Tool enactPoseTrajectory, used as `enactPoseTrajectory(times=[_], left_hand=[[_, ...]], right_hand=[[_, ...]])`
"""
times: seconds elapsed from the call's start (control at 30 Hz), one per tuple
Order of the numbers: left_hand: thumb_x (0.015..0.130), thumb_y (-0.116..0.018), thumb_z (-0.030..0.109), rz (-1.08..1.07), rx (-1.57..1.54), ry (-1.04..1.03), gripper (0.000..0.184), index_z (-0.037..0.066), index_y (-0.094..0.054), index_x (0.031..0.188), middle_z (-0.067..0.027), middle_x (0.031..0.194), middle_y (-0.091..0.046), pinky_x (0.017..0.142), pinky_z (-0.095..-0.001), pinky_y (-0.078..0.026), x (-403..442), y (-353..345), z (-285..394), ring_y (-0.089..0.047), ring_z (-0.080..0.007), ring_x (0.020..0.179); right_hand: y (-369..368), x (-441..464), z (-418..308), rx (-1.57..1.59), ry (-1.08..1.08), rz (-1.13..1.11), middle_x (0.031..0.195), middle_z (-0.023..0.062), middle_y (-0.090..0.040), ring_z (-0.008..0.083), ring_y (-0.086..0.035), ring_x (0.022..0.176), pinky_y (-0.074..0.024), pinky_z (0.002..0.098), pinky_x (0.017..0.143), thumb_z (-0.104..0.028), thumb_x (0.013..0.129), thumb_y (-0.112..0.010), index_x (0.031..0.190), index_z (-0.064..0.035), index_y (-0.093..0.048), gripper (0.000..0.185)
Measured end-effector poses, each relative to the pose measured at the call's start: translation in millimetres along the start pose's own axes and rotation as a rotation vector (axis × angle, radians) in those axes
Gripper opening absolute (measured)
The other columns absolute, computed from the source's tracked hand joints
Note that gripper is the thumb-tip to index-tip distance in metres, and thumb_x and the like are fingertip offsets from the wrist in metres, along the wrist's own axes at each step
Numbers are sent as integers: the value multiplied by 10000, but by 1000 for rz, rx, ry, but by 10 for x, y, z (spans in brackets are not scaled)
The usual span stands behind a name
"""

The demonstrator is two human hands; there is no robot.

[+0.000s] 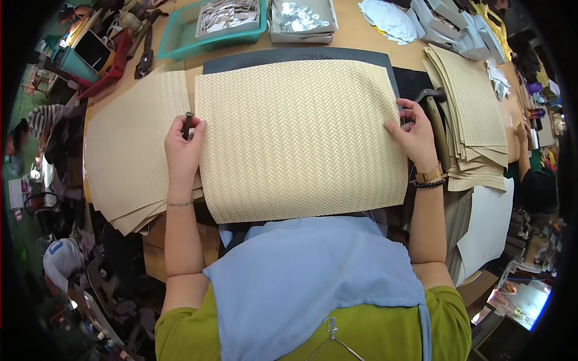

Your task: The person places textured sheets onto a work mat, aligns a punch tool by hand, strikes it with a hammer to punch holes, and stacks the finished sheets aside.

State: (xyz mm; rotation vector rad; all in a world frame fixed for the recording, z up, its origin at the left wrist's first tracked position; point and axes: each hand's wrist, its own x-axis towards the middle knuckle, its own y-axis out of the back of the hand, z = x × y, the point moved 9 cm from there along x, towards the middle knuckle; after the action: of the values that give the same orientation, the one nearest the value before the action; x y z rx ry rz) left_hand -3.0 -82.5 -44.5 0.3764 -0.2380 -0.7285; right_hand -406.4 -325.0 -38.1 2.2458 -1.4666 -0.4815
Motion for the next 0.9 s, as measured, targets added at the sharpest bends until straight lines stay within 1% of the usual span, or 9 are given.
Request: enactPoseTrajectory(times=[0.13, 0.23, 0.3, 0.33, 0.5, 0.63, 0.73, 0.83, 0.9], left_hand=[[854, -664, 86, 9, -26, -51, 164, -17, -591, 958, -1, 838, -577, 690, -203, -445, -5, 14, -19, -522, -63, 761], [855, -670, 98, 15, -150, 15, 257, -44, -592, 1055, -12, 864, -588, 709, -203, -458, 32, 0, -31, -535, -71, 783], [854, -673, 96, -2, -233, 133, 292, -47, -591, 1094, -13, 877, -595, 731, -204, -461, 89, -48, -26, -539, -73, 790], [853, -674, 95, -10, -274, 192, 310, -49, -590, 1114, -14, 883, -598, 742, -205, -462, 116, -75, -40, -541, -74, 794], [871, -651, 97, -59, -271, 163, 206, -8, -619, 1046, -17, 905, -633, 722, -216, -466, 284, -44, -383, -566, -71, 788], [888, -629, 92, -81, -309, 111, 167, 3, -627, 1029, -12, 908, -647, 698, -218, -471, 288, -50, -440, -577, -68, 761], [858, -667, 81, -46, -272, 156, 106, 14, -612, 919, 23, 829, -581, 704, -214, -425, 272, -40, -414, -502, -58, 746], [887, -633, 97, -73, -228, 112, 171, 5, -629, 1032, -14, 920, -650, 691, -220, -469, 295, -32, -448, -575, -65, 767], [884, -635, 91, -63, -245, 107, 171, 7, -628, 1033, -7, 908, -645, 678, -209, -461, 292, -36, -451, -563, -57, 758]], right_hand=[[47, 77, 135, 66, -30, 47, 885, 45, -612, 41, -524, 678, -443, 179, 608, -130, 822, -706, 1206, 21, -520, 452], [34, 172, 173, 156, -21, 40, 906, 44, -629, 53, -551, 732, -456, 185, 660, -135, 842, -693, 1243, 38, -497, 478], [0, 256, 149, 205, 16, 50, 905, 20, -633, 56, -566, 796, -459, 187, 724, -111, 857, -678, 1279, 45, -474, 494], [-14, 313, 187, 220, 20, 38, 908, 21, -638, 56, -568, 793, -461, 186, 720, -108, 857, -676, 1258, 49, -495, 466], [-20, 405, 288, 265, 12, 50, 860, 27, -651, 53, -572, 724, -476, 190, 662, -103, 841, -685, 1106, 60, -608, 320], [-11, 382, 306, 339, -19, 52, 870, 27, -657, 51, -572, 720, -476, 192, 652, -89, 839, -687, 1060, 47, -631, 265], [-15, 400, 349, 358, -24, 38, 897, 34, -662, 55, -580, 742, -479, 194, 673, -91, 844, -686, 1070, 41, -626, 269], [-21, 409, 386, 333, -28, 14, 942, 47, -666, 67, -594, 788, -486, 198, 723, -106, 856, -682, 1103, 40, -613, 296], [-18, 408, 385, 328, -33, 19, 942, 50, -667, 69, -596, 789, -488, 200, 723, -109, 856, -682, 1108, 42, -611, 302]])
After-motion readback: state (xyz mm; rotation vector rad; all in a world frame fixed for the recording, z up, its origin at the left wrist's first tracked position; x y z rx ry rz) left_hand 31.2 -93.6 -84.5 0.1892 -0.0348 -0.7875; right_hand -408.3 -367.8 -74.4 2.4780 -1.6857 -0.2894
